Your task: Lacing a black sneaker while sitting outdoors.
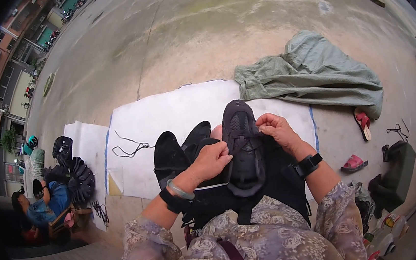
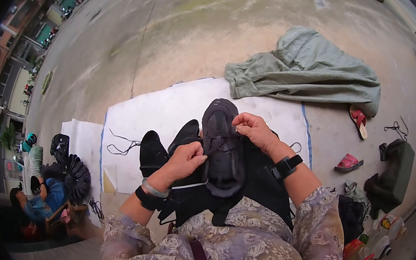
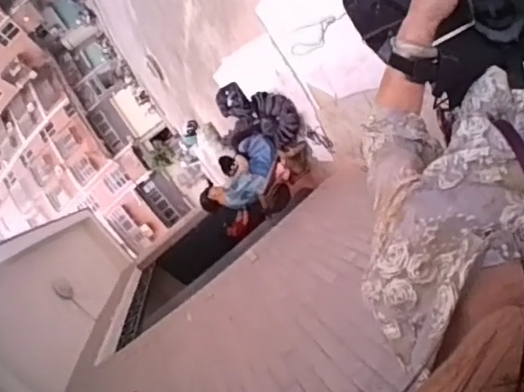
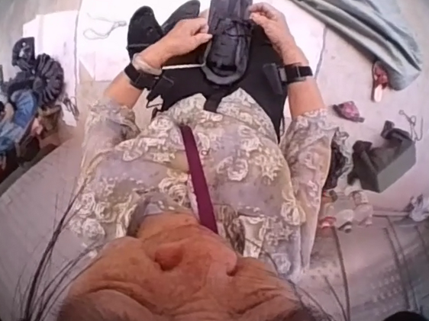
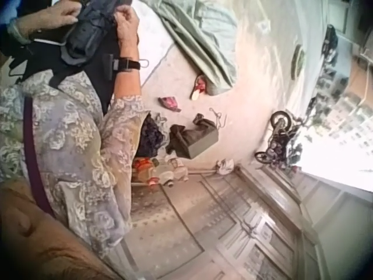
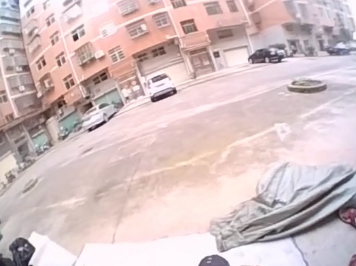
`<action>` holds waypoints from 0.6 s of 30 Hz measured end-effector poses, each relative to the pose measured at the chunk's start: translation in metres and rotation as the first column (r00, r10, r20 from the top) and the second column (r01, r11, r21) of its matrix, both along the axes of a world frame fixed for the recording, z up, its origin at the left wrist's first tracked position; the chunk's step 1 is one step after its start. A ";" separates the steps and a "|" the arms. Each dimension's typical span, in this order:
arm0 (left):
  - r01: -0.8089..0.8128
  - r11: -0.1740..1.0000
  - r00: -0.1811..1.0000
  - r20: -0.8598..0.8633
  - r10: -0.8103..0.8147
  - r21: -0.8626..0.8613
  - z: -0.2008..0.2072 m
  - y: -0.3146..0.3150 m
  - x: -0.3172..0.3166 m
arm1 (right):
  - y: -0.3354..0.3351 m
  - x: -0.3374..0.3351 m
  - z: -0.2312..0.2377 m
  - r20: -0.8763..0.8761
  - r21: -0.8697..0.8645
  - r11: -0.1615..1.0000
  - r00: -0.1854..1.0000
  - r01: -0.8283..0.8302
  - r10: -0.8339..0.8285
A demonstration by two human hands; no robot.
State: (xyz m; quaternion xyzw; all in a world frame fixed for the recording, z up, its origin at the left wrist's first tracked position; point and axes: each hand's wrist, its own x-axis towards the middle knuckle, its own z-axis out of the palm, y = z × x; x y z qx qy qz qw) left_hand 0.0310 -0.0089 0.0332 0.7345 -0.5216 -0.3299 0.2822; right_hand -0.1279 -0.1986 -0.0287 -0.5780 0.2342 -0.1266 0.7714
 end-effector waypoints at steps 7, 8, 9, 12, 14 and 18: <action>-0.102 0.931 0.830 -0.486 0.274 0.352 0.061 0.104 0.051 | 0.000 0.001 0.003 0.042 0.104 0.993 0.998 -0.054 0.050; -0.083 0.930 0.840 -0.477 0.259 0.359 0.068 0.109 0.054 | 0.001 -0.004 0.003 0.071 0.118 0.993 0.997 -0.004 -0.005; -0.115 0.917 0.815 -0.492 0.307 0.383 0.073 0.120 0.060 | 0.003 -0.002 0.004 0.092 0.125 0.992 0.995 0.030 -0.042; -0.158 0.896 0.769 -0.517 0.375 0.416 0.083 0.145 0.065 | 0.011 0.009 0.005 0.117 0.173 0.985 0.992 0.028 -0.049; -0.133 0.882 0.754 -0.531 0.386 0.452 0.086 0.157 0.061 | 0.015 0.012 0.000 0.126 0.148 0.988 0.991 0.031 -0.050; -0.108 0.852 0.725 -0.546 0.420 0.512 0.082 0.180 0.062 | 0.013 0.013 -0.003 0.074 0.084 0.996 0.996 0.035 -0.042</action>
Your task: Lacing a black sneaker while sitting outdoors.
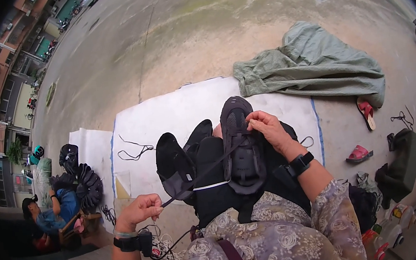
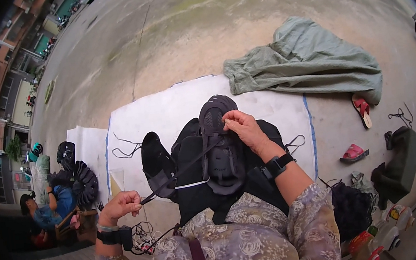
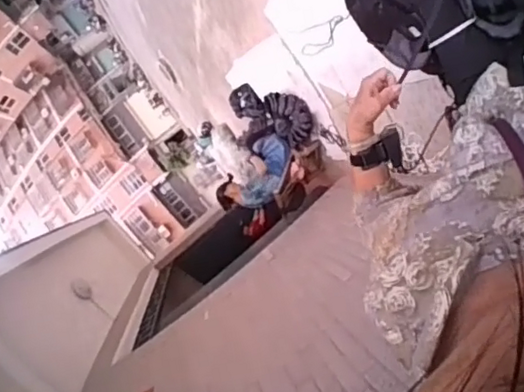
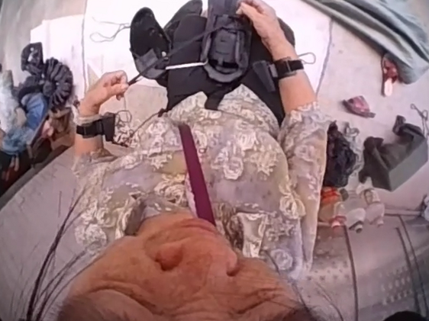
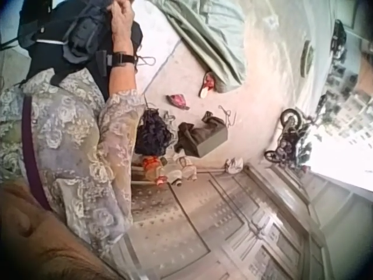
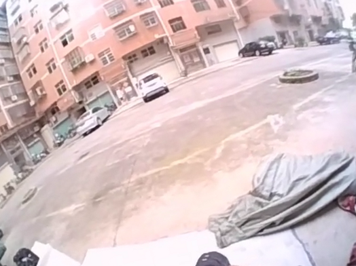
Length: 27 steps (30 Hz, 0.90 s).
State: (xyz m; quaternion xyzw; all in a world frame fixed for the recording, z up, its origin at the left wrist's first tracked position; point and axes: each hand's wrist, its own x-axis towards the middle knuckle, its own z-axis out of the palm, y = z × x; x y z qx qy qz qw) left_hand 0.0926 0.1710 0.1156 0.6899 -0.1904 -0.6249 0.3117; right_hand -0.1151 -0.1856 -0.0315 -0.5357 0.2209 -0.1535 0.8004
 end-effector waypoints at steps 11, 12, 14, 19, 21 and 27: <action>-0.099 0.995 0.994 0.052 0.100 -0.020 0.010 0.025 0.001 | 0.070 -0.056 0.039 -0.468 -0.872 0.249 0.866 -0.421 -0.174; -0.086 0.995 0.994 0.062 0.088 -0.040 0.011 0.019 0.005 | 0.071 -0.060 0.028 -0.441 -0.887 0.252 0.873 -0.388 -0.208; -0.066 0.997 0.993 0.091 0.070 -0.039 0.015 0.022 0.013 | 0.062 -0.058 0.009 -0.415 -0.904 0.219 0.875 -0.366 -0.249; -0.085 0.996 0.989 0.119 0.089 -0.038 0.003 0.038 0.022 | 0.041 -0.058 0.010 -0.517 -0.854 0.216 0.823 -0.474 -0.235; -0.076 0.996 0.992 0.096 0.080 -0.044 0.002 0.036 0.025 | 0.037 -0.055 0.006 -0.487 -0.872 0.206 0.834 -0.445 -0.259; 0.010 0.999 0.992 0.124 -0.005 -0.040 0.002 0.012 0.025 | 0.040 -0.058 0.017 -0.512 -0.852 0.269 0.822 -0.449 -0.249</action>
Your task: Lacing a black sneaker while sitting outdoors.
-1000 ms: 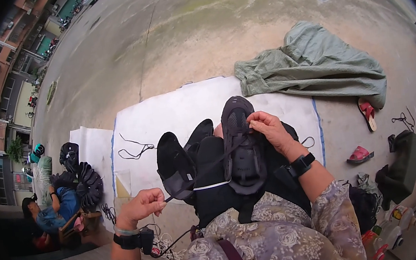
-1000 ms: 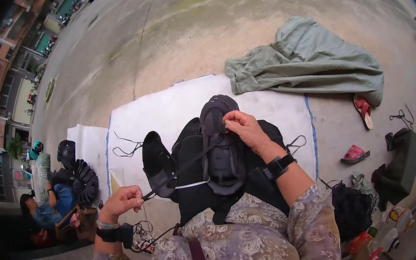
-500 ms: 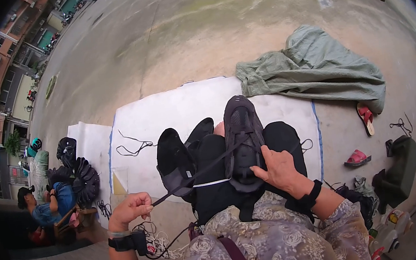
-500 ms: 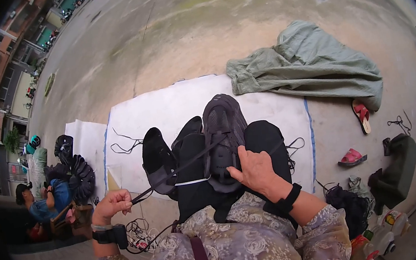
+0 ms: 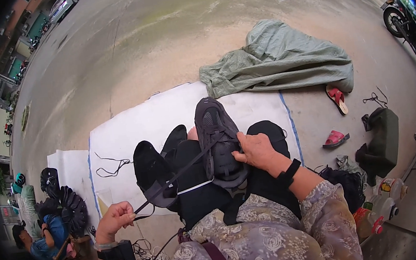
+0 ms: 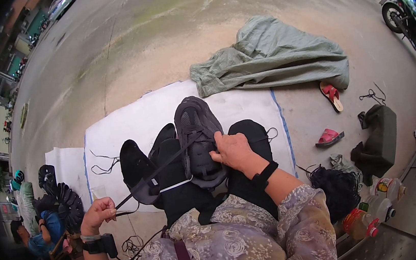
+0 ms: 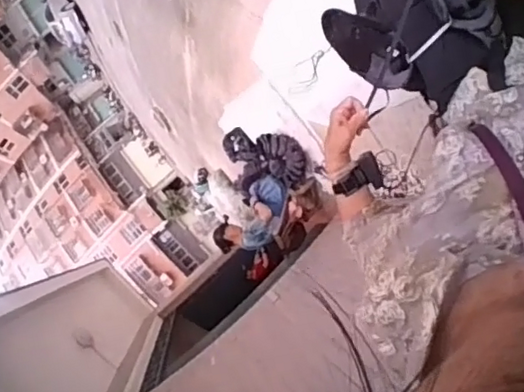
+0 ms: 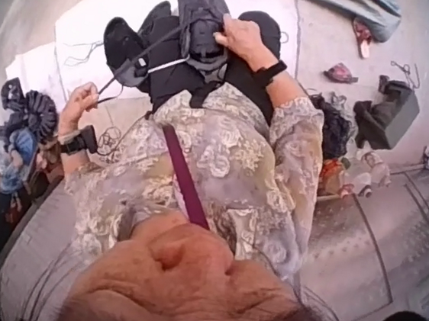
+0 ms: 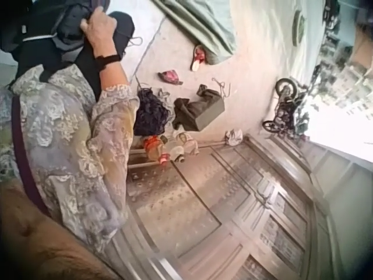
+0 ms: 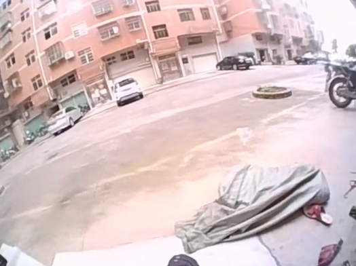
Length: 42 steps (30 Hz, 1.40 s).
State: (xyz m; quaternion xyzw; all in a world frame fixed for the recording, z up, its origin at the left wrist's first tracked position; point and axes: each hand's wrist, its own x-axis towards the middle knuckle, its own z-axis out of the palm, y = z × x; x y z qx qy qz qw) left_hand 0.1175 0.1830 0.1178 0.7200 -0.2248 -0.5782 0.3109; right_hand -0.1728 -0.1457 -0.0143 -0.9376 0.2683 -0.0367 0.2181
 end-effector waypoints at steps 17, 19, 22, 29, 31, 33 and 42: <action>0.138 0.989 0.361 0.933 -0.010 -0.043 -0.006 0.044 0.035 | -0.077 -0.135 0.024 0.187 -0.125 0.986 0.979 0.106 -0.082; 0.065 0.988 0.296 0.943 -0.151 0.138 -0.002 0.064 0.042 | -0.101 -0.186 0.025 0.090 -0.226 0.965 0.990 0.130 -0.112; -0.045 0.929 0.155 0.921 -0.356 0.367 0.003 0.109 0.064 | -0.127 -0.268 0.027 0.064 -0.368 0.894 0.966 0.257 -0.252; -0.294 0.927 0.179 0.966 -0.186 0.233 0.026 0.230 0.134 | -0.171 -0.477 0.079 0.079 -0.593 0.623 0.807 0.511 -0.586; -0.486 0.874 0.403 0.892 0.205 0.019 0.048 0.259 0.149 | -0.174 -0.494 0.119 -0.071 -0.660 0.549 0.685 0.513 -0.725; -0.400 0.916 0.227 0.968 0.102 -0.003 0.072 0.323 0.173 | -0.191 -0.519 0.133 -0.029 -0.657 0.471 0.604 0.589 -0.797; -0.531 0.845 0.313 0.911 0.268 -0.066 0.153 0.326 0.188 | -0.234 -0.599 0.211 0.039 -0.739 0.455 0.705 0.497 -0.708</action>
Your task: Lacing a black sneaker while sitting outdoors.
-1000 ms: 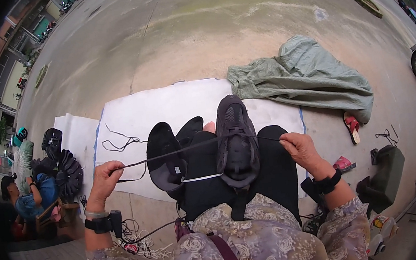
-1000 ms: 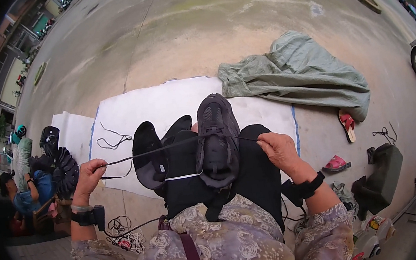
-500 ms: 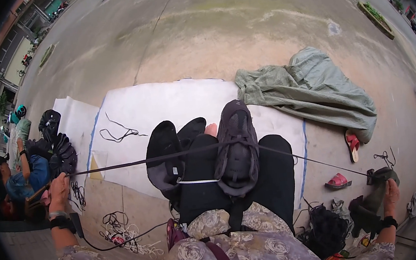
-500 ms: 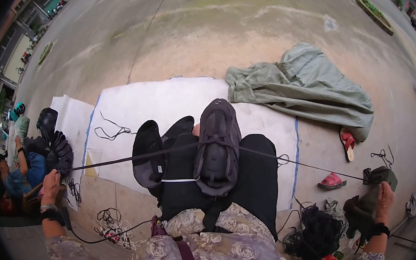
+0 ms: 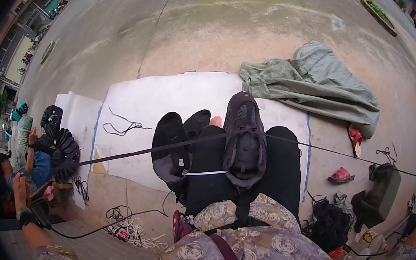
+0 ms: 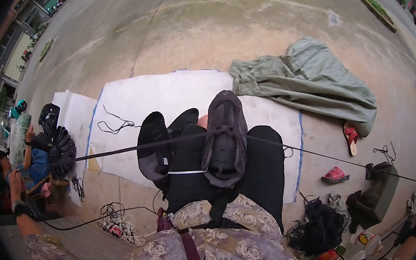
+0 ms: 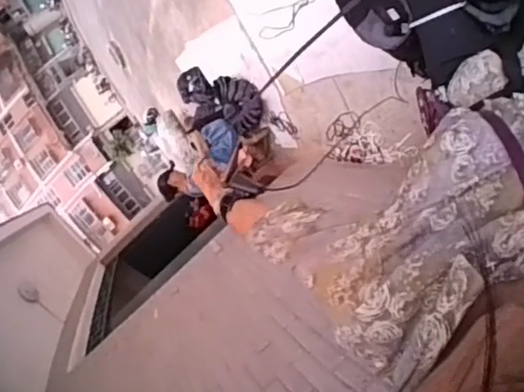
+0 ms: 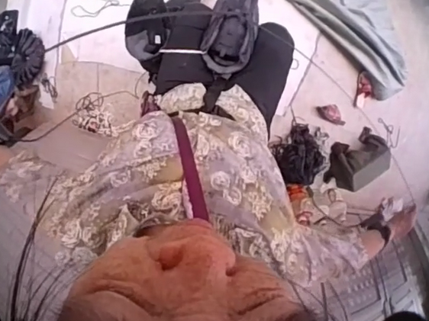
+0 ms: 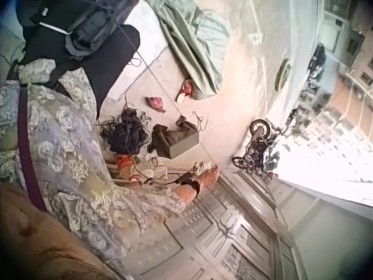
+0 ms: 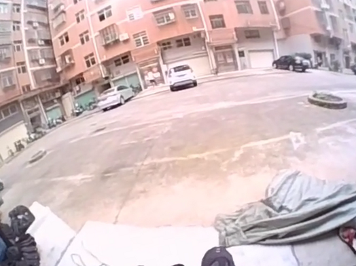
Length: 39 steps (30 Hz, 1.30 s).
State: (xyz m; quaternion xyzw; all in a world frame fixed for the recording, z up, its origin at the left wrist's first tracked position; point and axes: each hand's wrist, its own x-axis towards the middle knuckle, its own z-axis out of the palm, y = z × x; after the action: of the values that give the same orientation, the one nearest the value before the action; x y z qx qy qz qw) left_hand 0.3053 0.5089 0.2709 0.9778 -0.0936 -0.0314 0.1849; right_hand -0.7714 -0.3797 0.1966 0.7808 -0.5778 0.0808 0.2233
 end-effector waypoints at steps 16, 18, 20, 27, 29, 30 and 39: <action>0.653 0.626 0.369 0.542 -0.755 0.427 -0.091 -0.420 -0.170 | 0.155 0.496 -0.086 0.633 0.430 0.456 0.621 -0.779 0.463; 0.723 0.515 0.320 0.437 -0.841 0.461 -0.089 -0.446 -0.199 | 0.170 0.527 -0.086 0.344 0.428 0.444 0.596 -0.787 0.726; 0.746 0.453 0.304 0.355 -0.884 0.488 -0.094 -0.455 -0.208 | 0.166 0.528 -0.093 0.221 0.526 0.486 0.664 -0.698 0.714; 0.944 0.315 0.327 0.187 -0.926 -0.094 -0.121 -0.498 -0.250 | 0.179 0.560 -0.082 0.752 0.619 -0.011 0.598 -0.785 -0.278; 0.934 0.257 0.302 0.166 -0.939 -0.249 -0.124 -0.516 -0.274 | 0.191 0.579 -0.075 0.751 0.505 -0.122 0.505 -0.854 -0.425; 0.872 0.306 0.386 0.150 -0.910 -0.382 -0.132 -0.522 -0.279 | 0.197 0.590 -0.074 0.745 0.444 -0.176 0.472 -0.878 -0.472; 0.297 0.280 0.127 -0.253 -0.959 -0.913 -0.147 -0.535 -0.308 | 0.221 0.617 -0.093 0.778 0.261 -0.115 0.279 -0.958 -0.562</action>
State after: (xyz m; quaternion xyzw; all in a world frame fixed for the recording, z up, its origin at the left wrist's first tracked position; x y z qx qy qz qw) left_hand -0.0026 -0.0264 0.1235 0.5165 -0.4557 -0.5212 0.5039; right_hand -0.1547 -0.1584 0.1034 0.5620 -0.1997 0.1071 -0.7955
